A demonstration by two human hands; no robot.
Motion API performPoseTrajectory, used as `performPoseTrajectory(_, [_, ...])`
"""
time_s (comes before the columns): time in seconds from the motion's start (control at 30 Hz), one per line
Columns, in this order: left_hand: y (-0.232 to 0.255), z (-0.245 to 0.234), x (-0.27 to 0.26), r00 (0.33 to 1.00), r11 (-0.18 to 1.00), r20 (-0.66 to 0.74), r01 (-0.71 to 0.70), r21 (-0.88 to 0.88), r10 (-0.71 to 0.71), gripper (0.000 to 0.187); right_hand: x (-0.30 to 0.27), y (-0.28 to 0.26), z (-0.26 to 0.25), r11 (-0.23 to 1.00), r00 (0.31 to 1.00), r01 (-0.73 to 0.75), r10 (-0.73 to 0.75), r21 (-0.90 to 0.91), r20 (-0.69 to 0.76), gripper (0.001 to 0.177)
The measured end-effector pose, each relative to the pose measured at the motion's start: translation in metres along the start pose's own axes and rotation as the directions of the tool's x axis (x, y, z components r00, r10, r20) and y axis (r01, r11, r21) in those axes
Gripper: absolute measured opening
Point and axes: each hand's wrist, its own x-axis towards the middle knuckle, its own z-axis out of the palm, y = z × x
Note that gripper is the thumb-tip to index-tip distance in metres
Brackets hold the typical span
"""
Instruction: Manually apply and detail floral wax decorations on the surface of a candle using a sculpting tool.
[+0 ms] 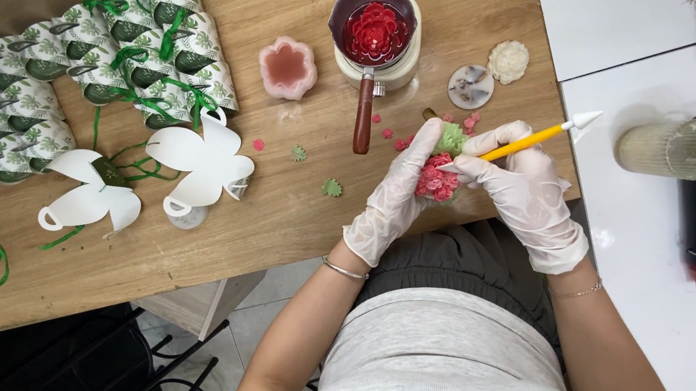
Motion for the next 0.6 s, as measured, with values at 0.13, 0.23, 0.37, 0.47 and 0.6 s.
performPoseTrajectory(0.13, [0.002, 0.003, -0.001, 1.000, 0.999, 0.010, 0.003, -0.040, -0.003, 0.049, 0.001, 0.002, 0.003, 1.000, 0.999, 0.026, -0.026, 0.004, 0.018, 0.024])
performPoseTrajectory(0.23, [0.008, 0.008, -0.007, 0.999, 1.000, -0.050, 0.016, 0.013, -0.016, 0.048, 0.002, -0.003, 0.005, 1.000, 0.999, 0.010, -0.011, 0.010, 0.038, 0.022])
performPoseTrajectory(0.37, [0.000, 0.002, 0.004, 0.982, 0.993, -0.186, 0.048, 0.104, -0.028, 0.047, 0.008, -0.003, 0.007, 0.997, 0.997, -0.074, 0.074, 0.012, 0.028, 0.016])
performPoseTrajectory(0.47, [-0.011, -0.010, 0.017, 0.971, 0.993, -0.226, -0.057, 0.106, 0.080, 0.041, 0.016, 0.012, 0.008, 0.996, 0.996, -0.087, 0.086, 0.037, 0.014, 0.014])
performPoseTrajectory(0.6, [-0.024, -0.023, 0.030, 0.965, 0.985, -0.205, -0.145, 0.093, 0.162, 0.042, 0.027, 0.048, 0.010, 0.996, 0.999, -0.051, 0.051, 0.072, 0.003, 0.012])
